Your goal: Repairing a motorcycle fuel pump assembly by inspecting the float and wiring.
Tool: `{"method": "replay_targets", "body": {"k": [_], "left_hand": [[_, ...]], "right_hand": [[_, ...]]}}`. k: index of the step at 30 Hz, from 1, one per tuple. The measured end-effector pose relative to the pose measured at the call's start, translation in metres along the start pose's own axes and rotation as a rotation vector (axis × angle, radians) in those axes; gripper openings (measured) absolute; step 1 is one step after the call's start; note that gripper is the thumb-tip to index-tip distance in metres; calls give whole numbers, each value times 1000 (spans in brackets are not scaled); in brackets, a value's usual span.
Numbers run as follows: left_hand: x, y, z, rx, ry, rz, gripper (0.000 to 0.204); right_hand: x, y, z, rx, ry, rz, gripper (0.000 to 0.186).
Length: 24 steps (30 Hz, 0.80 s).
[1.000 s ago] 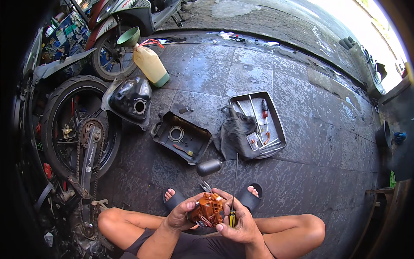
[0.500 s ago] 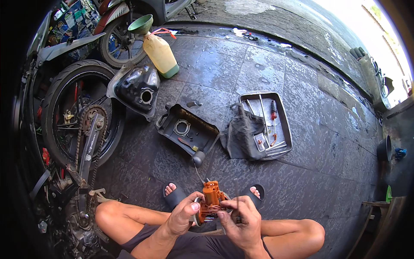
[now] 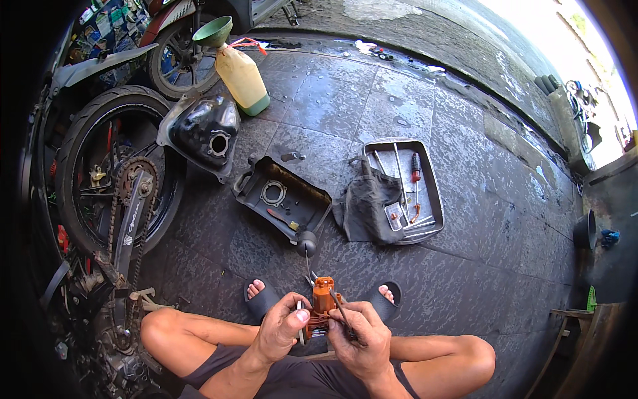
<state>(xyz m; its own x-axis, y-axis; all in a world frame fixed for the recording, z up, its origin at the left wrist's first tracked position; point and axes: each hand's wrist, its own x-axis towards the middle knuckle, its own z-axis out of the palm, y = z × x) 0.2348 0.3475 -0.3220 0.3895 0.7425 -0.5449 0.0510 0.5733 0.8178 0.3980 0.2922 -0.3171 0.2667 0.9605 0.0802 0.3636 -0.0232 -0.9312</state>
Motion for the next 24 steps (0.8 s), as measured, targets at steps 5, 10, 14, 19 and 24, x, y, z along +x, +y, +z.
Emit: {"method": "replay_targets", "body": {"k": [5,10,14,19,24], "left_hand": [[1,-6,-5,-113,-54,-60,54],[3,-6,1,-78,1,13,46],[3,-3,2,-72,-9,-31,45],[4,-6,3,-109,-17,-81,44],[9,-19,-2,-92,-21,-37,43]], "right_hand": [[1,1,0,-35,23,-24,21],[2,-8,-5,-100,13,-53,23],[0,-8,-5,-128,17,-62,22],[-1,0,-10,-39,-81,-22,22],[1,1,-5,-64,-45,-96,22]]}}
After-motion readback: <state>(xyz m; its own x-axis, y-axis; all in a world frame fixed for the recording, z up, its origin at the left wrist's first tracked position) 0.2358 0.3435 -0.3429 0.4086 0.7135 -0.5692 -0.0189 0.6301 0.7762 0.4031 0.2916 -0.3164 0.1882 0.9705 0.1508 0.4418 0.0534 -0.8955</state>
